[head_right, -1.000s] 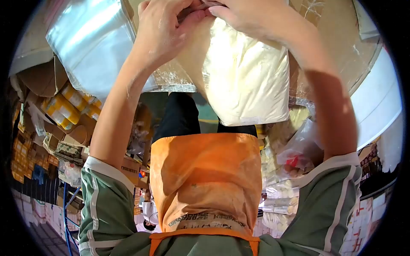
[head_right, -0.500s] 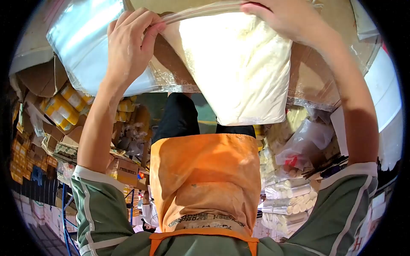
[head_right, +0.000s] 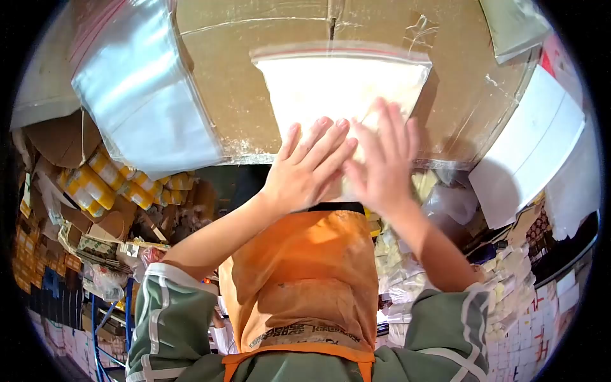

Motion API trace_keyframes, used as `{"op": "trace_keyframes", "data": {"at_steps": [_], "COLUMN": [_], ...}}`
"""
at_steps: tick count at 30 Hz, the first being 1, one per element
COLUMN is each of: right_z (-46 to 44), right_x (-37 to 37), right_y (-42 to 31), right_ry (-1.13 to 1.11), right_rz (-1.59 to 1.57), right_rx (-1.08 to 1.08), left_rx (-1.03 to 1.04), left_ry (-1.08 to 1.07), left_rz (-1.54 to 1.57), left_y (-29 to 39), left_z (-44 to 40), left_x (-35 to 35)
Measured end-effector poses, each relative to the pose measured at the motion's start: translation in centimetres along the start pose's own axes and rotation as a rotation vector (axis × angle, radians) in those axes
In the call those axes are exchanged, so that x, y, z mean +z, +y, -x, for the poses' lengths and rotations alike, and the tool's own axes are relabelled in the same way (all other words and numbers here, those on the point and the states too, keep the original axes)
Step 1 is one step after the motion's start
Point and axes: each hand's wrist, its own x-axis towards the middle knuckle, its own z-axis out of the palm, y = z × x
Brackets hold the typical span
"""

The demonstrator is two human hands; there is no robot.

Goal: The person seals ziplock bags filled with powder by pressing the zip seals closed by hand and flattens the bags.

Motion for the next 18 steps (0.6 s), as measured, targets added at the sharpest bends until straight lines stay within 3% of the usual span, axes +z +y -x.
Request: {"op": "trace_keyframes", "data": {"at_steps": [4, 13, 16, 17, 18], "right_z": [0.2, -1.2, -2.2, -2.6, -3.2], "right_x": [4.6, 4.2, 4.2, 4.2, 3.9], "right_y": [1.3, 1.5, 2.7, 3.2, 3.8], "right_ry": [0.205, 0.362, 0.426, 0.430, 0.439], "right_rz": [-0.031, -0.187, -0.250, -0.259, -0.277], "right_rx": [-0.030, 0.082, 0.058, 0.056, 0.019], "left_rx": [-0.072, -0.375, -0.562, -0.625, -0.831], "left_ry": [0.121, 0.314, 0.359, 0.415, 0.434], "left_rz": [-0.089, 0.266, 0.306, 0.387, 0.630], "left_y": [-0.8, 1.1, 4.0, 4.5, 5.2], "left_z": [-0.3, 2.2, 4.2, 4.9, 6.2], "left_x": [3.0, 2.9, 2.5, 3.0, 3.7]}}
